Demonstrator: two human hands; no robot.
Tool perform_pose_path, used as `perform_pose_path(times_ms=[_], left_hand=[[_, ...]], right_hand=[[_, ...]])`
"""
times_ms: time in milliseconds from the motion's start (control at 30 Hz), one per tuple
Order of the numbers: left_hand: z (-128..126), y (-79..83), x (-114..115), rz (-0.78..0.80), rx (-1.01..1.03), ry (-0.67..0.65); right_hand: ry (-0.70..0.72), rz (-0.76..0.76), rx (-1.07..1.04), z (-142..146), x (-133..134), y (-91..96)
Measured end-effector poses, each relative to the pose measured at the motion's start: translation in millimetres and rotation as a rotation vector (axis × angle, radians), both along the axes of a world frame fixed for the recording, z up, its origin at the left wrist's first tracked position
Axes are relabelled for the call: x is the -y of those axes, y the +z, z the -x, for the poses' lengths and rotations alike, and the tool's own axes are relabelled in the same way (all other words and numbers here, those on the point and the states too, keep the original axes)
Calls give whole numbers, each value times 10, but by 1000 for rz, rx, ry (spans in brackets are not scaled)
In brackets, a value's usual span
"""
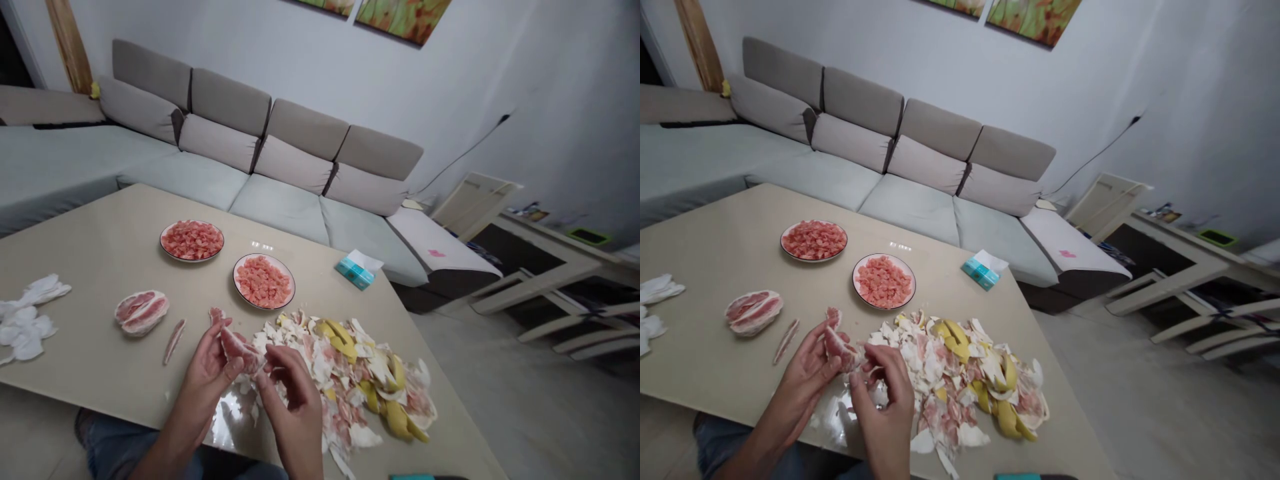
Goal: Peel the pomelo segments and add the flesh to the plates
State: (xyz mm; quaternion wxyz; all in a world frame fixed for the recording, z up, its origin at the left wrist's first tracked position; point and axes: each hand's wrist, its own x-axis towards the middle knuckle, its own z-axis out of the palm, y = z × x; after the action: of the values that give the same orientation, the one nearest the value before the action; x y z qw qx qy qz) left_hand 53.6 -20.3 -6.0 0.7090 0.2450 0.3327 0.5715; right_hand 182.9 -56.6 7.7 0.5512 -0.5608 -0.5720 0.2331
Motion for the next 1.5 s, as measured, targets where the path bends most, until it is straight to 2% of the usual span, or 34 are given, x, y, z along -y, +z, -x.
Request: perform_pose_path(times_ms=[133, 333, 533, 600, 767, 833, 1033, 1167, 1233, 1333, 1500], left_hand=[[-4, -36, 1, -67, -69, 52], [-1, -96, -8, -45, -91, 79], [-22, -44, -8, -51, -70, 35], [-62, -5, 1, -20, -22, -2], [-259, 40, 68, 107, 228, -250], [-335, 53, 83, 150, 314, -293], [-465, 201, -36, 223, 526, -160], [-577, 255, -77, 269, 604, -226], [-626, 231, -59, 280, 608, -224], [-647, 166, -25, 249, 562, -203], [-592, 113, -7, 154, 405, -146]], right_hand=[[-51, -42, 81, 11, 11, 42], [-71, -72, 134, 15, 22, 81], [-77, -110, 176, -13, 21, 83], [-118, -137, 195, -27, 35, 82], [-170, -78, 148, -90, 74, 96], [-209, -81, 150, -150, 84, 108], [-380, -112, 71, -555, 133, 92], [-433, -208, 177, -817, 141, -6], [-441, -198, 254, -857, 131, -44], [-423, -162, 294, -775, 127, -17], [-306, -237, 266, -439, 147, 203]])
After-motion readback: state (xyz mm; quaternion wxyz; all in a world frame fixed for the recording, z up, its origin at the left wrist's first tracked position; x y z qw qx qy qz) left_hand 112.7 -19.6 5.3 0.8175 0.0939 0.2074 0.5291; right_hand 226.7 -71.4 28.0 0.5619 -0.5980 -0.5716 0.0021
